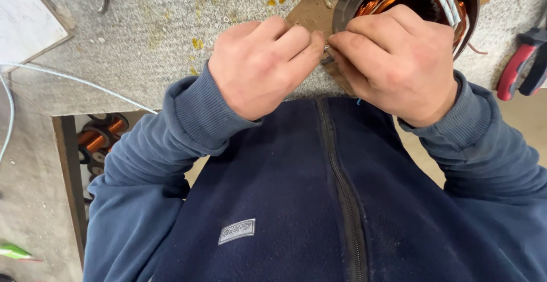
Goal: Connecting and insulating wires on an electric motor stator in a workshop.
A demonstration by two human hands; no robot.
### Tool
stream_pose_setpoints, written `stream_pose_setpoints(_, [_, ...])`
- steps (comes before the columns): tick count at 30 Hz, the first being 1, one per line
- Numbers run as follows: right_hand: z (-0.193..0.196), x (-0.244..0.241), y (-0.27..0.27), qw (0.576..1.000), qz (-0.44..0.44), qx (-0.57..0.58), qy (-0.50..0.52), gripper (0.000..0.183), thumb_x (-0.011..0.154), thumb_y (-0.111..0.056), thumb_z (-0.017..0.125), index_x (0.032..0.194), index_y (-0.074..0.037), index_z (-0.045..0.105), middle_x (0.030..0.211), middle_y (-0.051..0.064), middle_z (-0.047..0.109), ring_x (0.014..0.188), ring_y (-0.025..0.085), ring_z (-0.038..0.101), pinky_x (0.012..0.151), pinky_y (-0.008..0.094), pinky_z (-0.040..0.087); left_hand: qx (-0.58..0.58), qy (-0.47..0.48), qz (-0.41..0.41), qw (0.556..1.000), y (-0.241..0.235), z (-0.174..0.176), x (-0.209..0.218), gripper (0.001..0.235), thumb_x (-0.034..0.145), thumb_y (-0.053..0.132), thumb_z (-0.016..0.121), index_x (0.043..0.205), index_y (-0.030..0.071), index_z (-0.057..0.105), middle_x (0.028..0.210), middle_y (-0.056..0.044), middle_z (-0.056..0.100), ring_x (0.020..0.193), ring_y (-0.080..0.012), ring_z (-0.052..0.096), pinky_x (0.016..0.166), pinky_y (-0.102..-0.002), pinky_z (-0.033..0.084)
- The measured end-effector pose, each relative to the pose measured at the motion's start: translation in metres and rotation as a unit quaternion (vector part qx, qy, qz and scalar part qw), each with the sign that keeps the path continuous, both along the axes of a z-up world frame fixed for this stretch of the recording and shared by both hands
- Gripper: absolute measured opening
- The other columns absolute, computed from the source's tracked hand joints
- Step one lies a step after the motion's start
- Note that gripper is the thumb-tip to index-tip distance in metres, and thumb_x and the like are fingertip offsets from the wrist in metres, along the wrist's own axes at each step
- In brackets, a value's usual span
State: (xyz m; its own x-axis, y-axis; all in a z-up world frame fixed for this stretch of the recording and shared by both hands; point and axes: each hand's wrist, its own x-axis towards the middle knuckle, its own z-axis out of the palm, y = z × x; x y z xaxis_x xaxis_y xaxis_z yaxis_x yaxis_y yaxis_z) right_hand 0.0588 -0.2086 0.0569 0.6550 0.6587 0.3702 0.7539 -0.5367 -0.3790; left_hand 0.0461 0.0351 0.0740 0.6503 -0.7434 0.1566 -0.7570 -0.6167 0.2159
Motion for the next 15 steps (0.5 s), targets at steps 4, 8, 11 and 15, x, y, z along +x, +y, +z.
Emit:
stream_pose_setpoints(4, [-0.004,-0.001,-0.004,1.000,0.009,0.000,0.010,0.018,0.092,-0.008,0.085,0.105,-0.008,0.073,0.101,0.002,0.066,0.085,0.019,0.063,0.075,0.030,0.052,0.005,0.012,0.035,0.999,-0.007,0.002,-0.006,0.022,0.093,0.016,0.063,0.112,0.006,0.067,0.091,0.001,0.056,0.087,-0.0148,0.060,0.067,-0.029,0.049])
stream_pose_setpoints(8, [-0.003,0.000,-0.004,1.000,0.014,-0.012,0.002,0.019,0.091,-0.009,0.085,0.105,-0.008,0.073,0.101,0.002,0.067,0.085,0.019,0.062,0.073,0.029,0.051,-0.005,0.035,0.057,0.998,-0.012,-0.001,-0.009,0.013,0.092,0.015,0.063,0.103,0.009,0.065,0.090,0.000,0.058,0.085,-0.0165,0.062,0.065,-0.032,0.050])
stream_pose_setpoints(11, [-0.009,-0.002,-0.010,0.999,0.038,-0.003,0.003,0.021,0.094,-0.010,0.083,0.111,-0.006,0.072,0.107,0.004,0.066,0.091,0.019,0.062,0.078,0.029,0.052,-0.050,0.089,0.055,0.993,-0.008,-0.008,0.000,0.005,0.094,0.013,0.064,0.098,0.010,0.064,0.089,-0.002,0.060,0.084,-0.0212,0.065,0.066,-0.036,0.051])
stream_pose_setpoints(15, [-0.005,0.002,-0.010,0.998,0.056,-0.022,-0.002,0.022,0.094,-0.013,0.086,0.110,-0.004,0.073,0.105,0.004,0.066,0.090,0.020,0.062,0.076,0.030,0.051,-0.099,0.159,0.052,0.981,-0.006,-0.009,0.004,0.009,0.100,0.016,0.068,0.096,0.009,0.063,0.086,-0.004,0.063,0.080,-0.0257,0.068,0.064,-0.040,0.050])
